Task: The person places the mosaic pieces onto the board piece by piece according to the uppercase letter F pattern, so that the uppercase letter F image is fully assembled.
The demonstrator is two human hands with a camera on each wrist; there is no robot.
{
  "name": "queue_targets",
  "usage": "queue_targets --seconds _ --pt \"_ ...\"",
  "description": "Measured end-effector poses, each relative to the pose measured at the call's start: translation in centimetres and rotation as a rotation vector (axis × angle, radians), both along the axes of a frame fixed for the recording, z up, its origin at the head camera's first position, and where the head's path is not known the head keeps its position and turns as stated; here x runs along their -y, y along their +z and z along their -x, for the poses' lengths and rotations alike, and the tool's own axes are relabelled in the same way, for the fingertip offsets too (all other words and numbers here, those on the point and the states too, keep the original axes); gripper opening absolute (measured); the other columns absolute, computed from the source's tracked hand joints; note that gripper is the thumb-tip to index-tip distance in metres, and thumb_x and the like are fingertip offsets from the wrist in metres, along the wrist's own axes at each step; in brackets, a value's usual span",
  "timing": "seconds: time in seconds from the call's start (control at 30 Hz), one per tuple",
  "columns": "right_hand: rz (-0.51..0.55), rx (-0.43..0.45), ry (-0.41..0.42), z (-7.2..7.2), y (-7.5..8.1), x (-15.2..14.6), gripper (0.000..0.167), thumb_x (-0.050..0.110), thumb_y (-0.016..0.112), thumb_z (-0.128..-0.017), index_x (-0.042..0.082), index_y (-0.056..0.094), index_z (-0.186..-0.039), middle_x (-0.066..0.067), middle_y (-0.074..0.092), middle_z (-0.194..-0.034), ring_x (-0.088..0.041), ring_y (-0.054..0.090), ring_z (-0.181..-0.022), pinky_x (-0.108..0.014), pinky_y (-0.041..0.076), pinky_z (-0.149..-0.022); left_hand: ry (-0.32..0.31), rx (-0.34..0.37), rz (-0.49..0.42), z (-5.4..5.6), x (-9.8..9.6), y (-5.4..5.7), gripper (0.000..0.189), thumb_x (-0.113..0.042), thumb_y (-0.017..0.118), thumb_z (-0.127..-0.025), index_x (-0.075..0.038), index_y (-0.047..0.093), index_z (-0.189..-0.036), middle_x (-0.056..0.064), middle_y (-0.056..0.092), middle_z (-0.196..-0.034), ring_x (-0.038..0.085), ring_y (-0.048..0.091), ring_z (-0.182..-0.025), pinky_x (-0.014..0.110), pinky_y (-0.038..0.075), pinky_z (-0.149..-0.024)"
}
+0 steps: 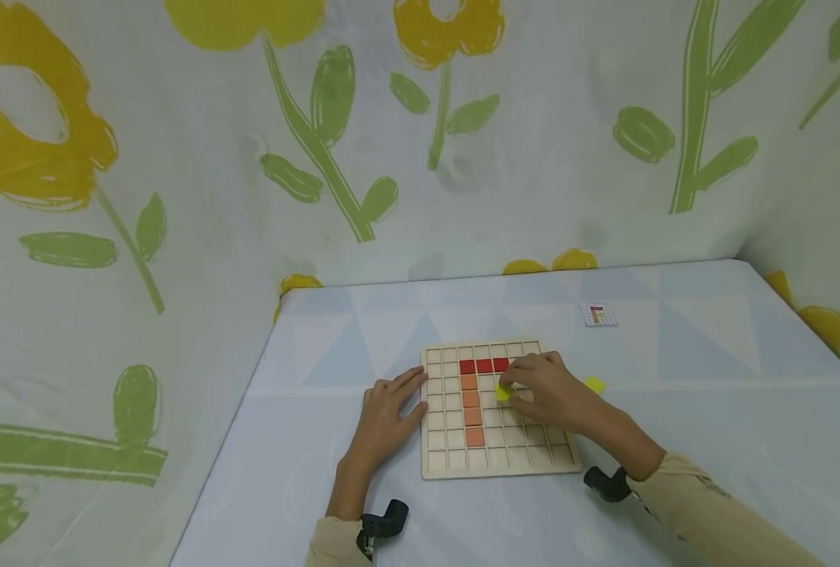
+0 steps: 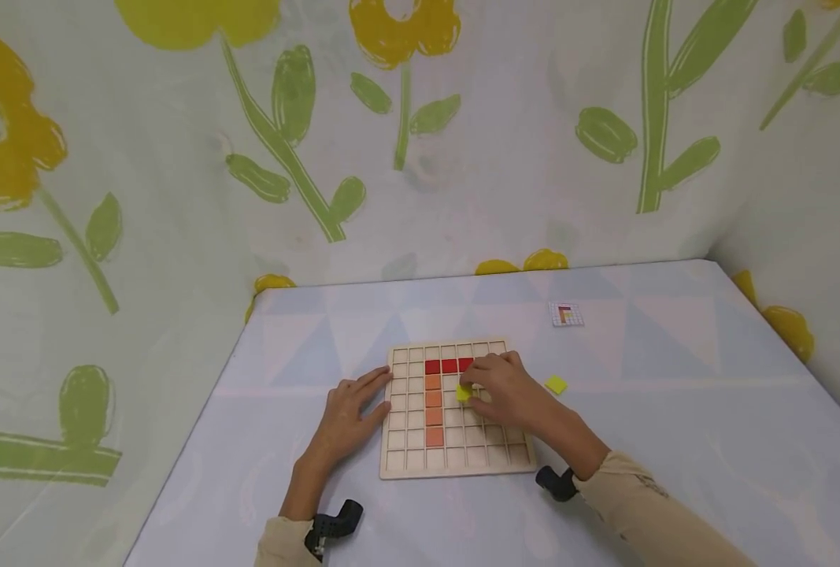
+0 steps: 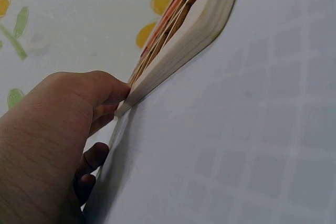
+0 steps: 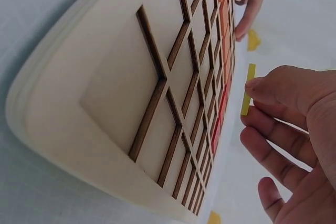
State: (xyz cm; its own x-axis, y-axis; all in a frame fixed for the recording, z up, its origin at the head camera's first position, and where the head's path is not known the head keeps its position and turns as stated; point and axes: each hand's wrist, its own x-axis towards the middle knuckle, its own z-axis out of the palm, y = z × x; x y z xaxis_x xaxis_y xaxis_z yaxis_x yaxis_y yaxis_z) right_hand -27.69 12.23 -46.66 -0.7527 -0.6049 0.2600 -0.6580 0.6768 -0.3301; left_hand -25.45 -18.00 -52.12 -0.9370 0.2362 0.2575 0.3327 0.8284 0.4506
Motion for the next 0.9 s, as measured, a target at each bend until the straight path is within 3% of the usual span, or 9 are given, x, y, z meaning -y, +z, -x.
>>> queue_targets --seconds 0.3,0.53,0.9 --pt "-0.004 -0.007 0.038 0.2 -0.3 0.7 0.020 0.014 0.083 -0.081 0.015 0.074 -0.100 0.003 0.069 -0.104 -0.022 0.061 -0.106 -0.047 0.038 -0.091 -0.016 0.013 -0.006 0.0 0.1 0.1 0.050 -0.035 0.061 -0.097 -0.022 0.056 -0.145 -0.010 0.046 -0.152 0.016 0.049 -0.102 0.041 0.035 -0.088" --pt "-0.011 -0.007 0.034 1.1 0.0 1.8 0.019 0.013 0.081 -0.082 0.013 0.075 -0.099 0.001 0.070 -0.104 -0.023 0.061 -0.107 -0.046 0.037 -0.091 -0.007 -0.004 -0.009 0.7 0.6 0.5 0.049 -0.034 0.062 -0.098 -0.022 0.057 -0.145 -0.010 0.046 -0.152 0.019 0.050 -0.105 0.042 0.035 -0.090" --pt "-0.055 -0.025 0.052 1.0 -0.5 2.1 0.017 0.010 0.080 -0.081 0.014 0.076 -0.098 0.002 0.071 -0.101 -0.021 0.063 -0.102 -0.046 0.038 -0.089 -0.023 0.034 -0.024 0.6 0.3 -0.1 0.050 -0.036 0.059 -0.099 -0.023 0.054 -0.147 -0.010 0.044 -0.154 0.019 0.050 -0.107 0.043 0.035 -0.091"
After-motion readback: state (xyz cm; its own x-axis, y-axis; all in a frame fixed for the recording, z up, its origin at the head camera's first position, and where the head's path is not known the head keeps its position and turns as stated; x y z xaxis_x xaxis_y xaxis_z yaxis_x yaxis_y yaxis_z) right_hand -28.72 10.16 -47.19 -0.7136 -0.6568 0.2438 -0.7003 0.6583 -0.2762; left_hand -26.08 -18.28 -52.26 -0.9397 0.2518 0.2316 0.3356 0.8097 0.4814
